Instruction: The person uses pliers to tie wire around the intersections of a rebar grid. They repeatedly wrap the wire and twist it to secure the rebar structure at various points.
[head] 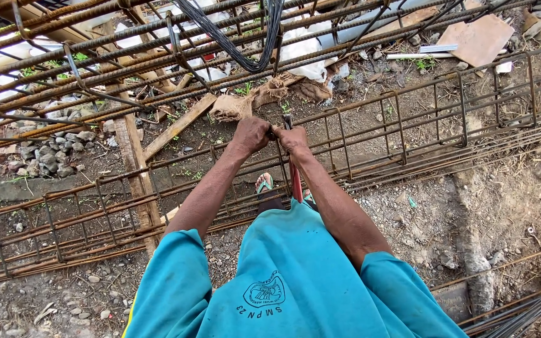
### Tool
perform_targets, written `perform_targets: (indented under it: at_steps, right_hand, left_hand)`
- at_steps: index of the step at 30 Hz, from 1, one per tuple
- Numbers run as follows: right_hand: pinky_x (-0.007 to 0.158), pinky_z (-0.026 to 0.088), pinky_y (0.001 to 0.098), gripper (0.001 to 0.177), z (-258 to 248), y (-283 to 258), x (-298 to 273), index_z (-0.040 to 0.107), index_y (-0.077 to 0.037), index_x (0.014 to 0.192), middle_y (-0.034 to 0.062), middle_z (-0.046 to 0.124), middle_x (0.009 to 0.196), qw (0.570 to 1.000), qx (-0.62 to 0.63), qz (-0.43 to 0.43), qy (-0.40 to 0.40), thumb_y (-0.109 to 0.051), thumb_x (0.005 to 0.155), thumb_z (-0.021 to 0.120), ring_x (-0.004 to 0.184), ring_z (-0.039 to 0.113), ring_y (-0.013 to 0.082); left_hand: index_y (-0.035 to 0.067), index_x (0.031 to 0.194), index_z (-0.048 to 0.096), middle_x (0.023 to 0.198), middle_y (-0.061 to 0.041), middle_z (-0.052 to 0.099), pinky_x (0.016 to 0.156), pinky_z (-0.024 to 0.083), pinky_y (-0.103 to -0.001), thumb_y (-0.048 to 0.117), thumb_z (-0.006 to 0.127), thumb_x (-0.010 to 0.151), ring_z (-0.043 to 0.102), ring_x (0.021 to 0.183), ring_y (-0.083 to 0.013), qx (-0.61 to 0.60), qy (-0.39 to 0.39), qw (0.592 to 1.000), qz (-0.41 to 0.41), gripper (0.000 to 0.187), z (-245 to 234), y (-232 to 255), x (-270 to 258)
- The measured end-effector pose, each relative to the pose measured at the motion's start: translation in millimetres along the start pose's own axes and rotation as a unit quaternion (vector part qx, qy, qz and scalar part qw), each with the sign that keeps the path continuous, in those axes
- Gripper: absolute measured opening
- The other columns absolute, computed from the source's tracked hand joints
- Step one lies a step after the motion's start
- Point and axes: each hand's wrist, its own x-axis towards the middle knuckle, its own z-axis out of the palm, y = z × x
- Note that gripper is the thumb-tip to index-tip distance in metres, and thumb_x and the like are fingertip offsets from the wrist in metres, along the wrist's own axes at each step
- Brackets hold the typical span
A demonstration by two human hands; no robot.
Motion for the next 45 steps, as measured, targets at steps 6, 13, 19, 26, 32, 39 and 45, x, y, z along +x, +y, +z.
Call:
perform_targets:
  at_steps: [6, 13, 19, 26, 32, 39, 45]
  right_hand:
    - [0.065, 0.051, 0.0367, 0.027, -3.8, -15.9, -16.0, 0.076, -0.005, 0.083, 0.0113, 0.067, 0.071, 0.997, -0.071, -0.021, 0.005, -0.029, 0.071, 0.078, 0.072, 0.068, 0.0249]
    - [0.076, 0.054, 0.0432, 0.033, -2.6, -13.6, -10.5, 0.077, -0.007, 0.090, 0.0142, 0.071, 0.079, 0.993, -0.114, -0.013, -0.008, -0.032, 0.068, 0.079, 0.088, 0.072, 0.0336]
    - [0.081, 0.054, 0.0426, 0.034, 3.4, 19.6, 16.5, 0.076, -0.008, 0.088, 0.0152, 0.073, 0.085, 0.994, -0.102, 0.008, -0.032, -0.039, 0.074, 0.079, 0.094, 0.071, 0.0359]
    - [0.083, 0.054, 0.0417, 0.030, 8.7, 24.1, 24.9, 0.076, -0.012, 0.088, 0.0134, 0.072, 0.085, 0.995, -0.089, 0.029, -0.036, -0.039, 0.076, 0.079, 0.093, 0.071, 0.0331]
    - [0.063, 0.049, 0.0340, 0.023, -11.7, 2.8, -6.7, 0.070, -0.006, 0.083, 0.0090, 0.062, 0.066, 0.996, -0.026, 0.002, -0.080, -0.028, 0.081, 0.076, 0.065, 0.060, 0.0211]
    - [0.036, 0.037, 0.0259, 0.007, -23.5, -18.3, -22.8, 0.070, -0.003, 0.077, 0.0057, 0.052, 0.047, 0.989, 0.039, -0.059, -0.133, -0.009, 0.075, 0.066, 0.036, 0.049, 0.0119]
    - [0.043, 0.041, 0.0349, 0.016, -15.0, 14.7, 26.4, 0.065, 0.003, 0.089, 0.0073, 0.053, 0.060, 0.979, -0.081, -0.078, -0.172, -0.011, 0.082, 0.068, 0.047, 0.048, 0.0179]
  left_hand:
    - [0.009, 0.084, 0.070, 0.075, -0.014, 0.072, 0.071, 0.060, -0.052, 0.021, 0.059, 0.072, 0.074, 0.081, -0.0370, 0.071, -0.046, 0.995, -0.050, 0.020, 14.6, 14.4, 4.1]
    - [0.019, 0.105, 0.074, 0.088, -0.017, 0.074, 0.080, 0.059, -0.056, 0.025, 0.057, 0.079, 0.072, 0.094, -0.0430, -0.113, -0.053, 0.967, -0.220, 0.031, 54.2, 3.3, 7.6]
    - [0.002, 0.122, 0.067, 0.102, -0.023, 0.073, 0.091, 0.053, -0.047, 0.016, 0.066, 0.068, 0.070, 0.105, -0.0381, -0.419, 0.010, 0.848, -0.325, 0.056, 53.3, -17.5, 26.9]
    - [0.003, 0.083, 0.076, 0.076, -0.020, 0.071, 0.073, 0.054, -0.044, 0.016, 0.067, 0.064, 0.072, 0.087, -0.0423, -0.393, 0.036, 0.835, -0.384, 0.024, 80.4, -30.1, 44.5]
    - [0.021, 0.083, 0.081, 0.075, -0.008, 0.075, 0.077, 0.056, -0.043, 0.026, 0.071, 0.068, 0.073, 0.092, -0.0309, -0.337, 0.062, 0.851, -0.397, 0.019, 40.2, 3.6, 22.5]
    - [0.022, 0.078, 0.081, 0.072, -0.010, 0.075, 0.080, 0.056, -0.040, 0.026, 0.075, 0.068, 0.074, 0.088, -0.0337, -0.352, 0.130, 0.819, -0.434, 0.012, 34.0, 18.7, 25.7]
    - [0.019, 0.089, 0.081, 0.078, -0.011, 0.075, 0.083, 0.055, -0.041, 0.034, 0.076, 0.069, 0.073, 0.093, -0.0322, -0.387, 0.177, 0.811, -0.401, 0.025, 39.2, 24.7, 7.6]
